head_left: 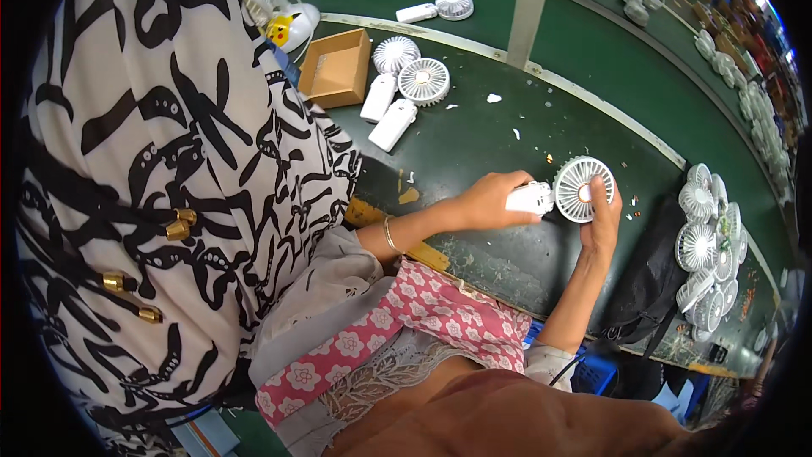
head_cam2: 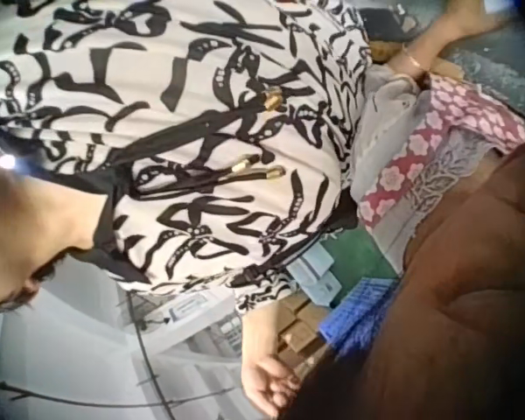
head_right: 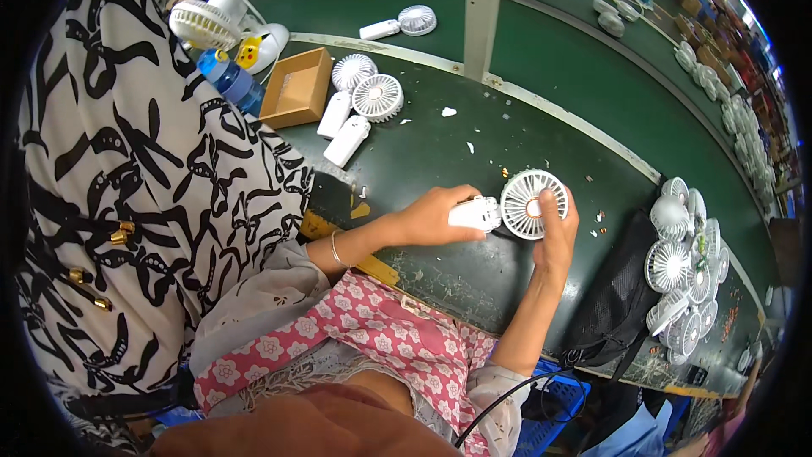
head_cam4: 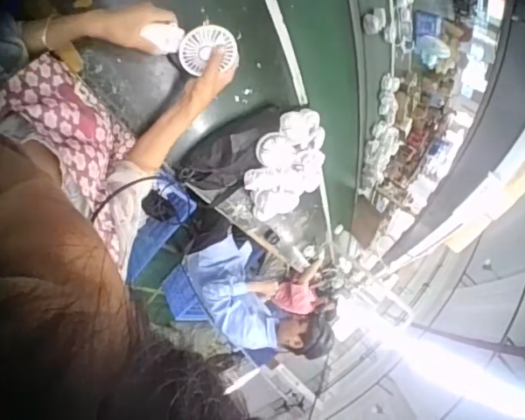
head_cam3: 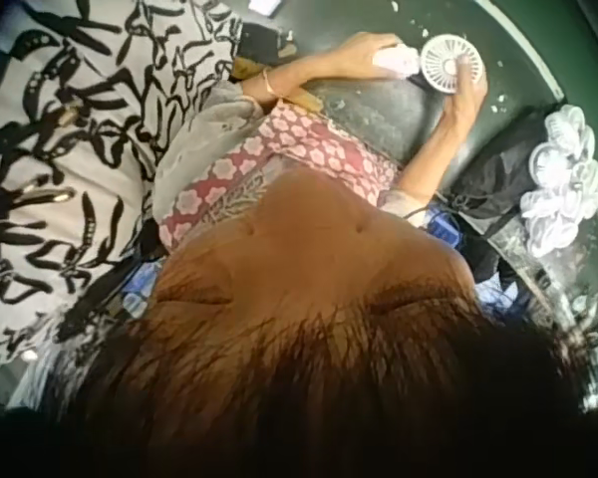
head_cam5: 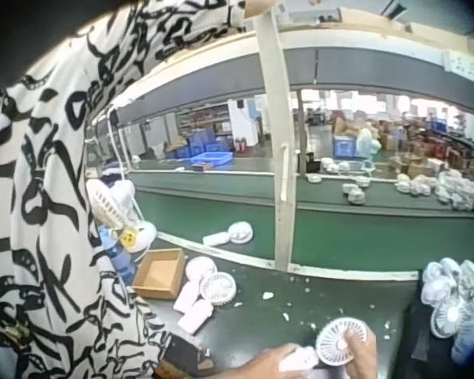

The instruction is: The person assembles portable fans by fitting internal electronic components and fan heads into the casing pieces, snapping the casings closed by hand, and testing the fans.

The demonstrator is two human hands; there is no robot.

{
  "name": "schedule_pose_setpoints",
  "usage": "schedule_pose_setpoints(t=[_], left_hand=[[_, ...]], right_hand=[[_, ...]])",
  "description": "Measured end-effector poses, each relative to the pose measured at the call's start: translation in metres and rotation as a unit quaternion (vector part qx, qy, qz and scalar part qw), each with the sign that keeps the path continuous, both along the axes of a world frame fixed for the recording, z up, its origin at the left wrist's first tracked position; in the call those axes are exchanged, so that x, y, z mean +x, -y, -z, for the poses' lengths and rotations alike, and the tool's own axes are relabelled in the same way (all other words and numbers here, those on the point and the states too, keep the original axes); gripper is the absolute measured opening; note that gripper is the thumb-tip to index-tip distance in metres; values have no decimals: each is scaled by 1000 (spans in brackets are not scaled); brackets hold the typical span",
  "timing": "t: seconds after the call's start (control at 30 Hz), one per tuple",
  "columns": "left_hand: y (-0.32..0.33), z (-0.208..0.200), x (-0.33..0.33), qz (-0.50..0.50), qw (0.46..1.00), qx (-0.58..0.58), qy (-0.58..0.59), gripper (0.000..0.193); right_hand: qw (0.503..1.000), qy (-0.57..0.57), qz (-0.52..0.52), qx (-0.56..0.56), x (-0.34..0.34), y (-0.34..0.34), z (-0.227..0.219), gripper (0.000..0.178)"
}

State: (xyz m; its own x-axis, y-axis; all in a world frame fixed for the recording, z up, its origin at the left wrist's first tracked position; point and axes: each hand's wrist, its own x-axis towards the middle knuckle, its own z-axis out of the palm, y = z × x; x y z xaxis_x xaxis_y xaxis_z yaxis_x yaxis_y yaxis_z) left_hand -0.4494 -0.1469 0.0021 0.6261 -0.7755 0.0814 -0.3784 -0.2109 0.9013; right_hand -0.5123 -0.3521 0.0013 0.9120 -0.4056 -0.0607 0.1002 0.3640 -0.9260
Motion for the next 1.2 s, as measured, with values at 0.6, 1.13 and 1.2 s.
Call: schedule_pose_setpoints(t=[0.6,1.13,1.2], left_hand=[[48,-8,12,136,900,30,-413,34],[60,4,18,-141,974,-48,172,44],[57,2,24,-171,971,-64,157,35]], right_hand=[[991,96,-66,63,-8,48,15,53],[990,90,108,2,-3,43,8,50],[974,146,147,90,-2,47,11,46]])
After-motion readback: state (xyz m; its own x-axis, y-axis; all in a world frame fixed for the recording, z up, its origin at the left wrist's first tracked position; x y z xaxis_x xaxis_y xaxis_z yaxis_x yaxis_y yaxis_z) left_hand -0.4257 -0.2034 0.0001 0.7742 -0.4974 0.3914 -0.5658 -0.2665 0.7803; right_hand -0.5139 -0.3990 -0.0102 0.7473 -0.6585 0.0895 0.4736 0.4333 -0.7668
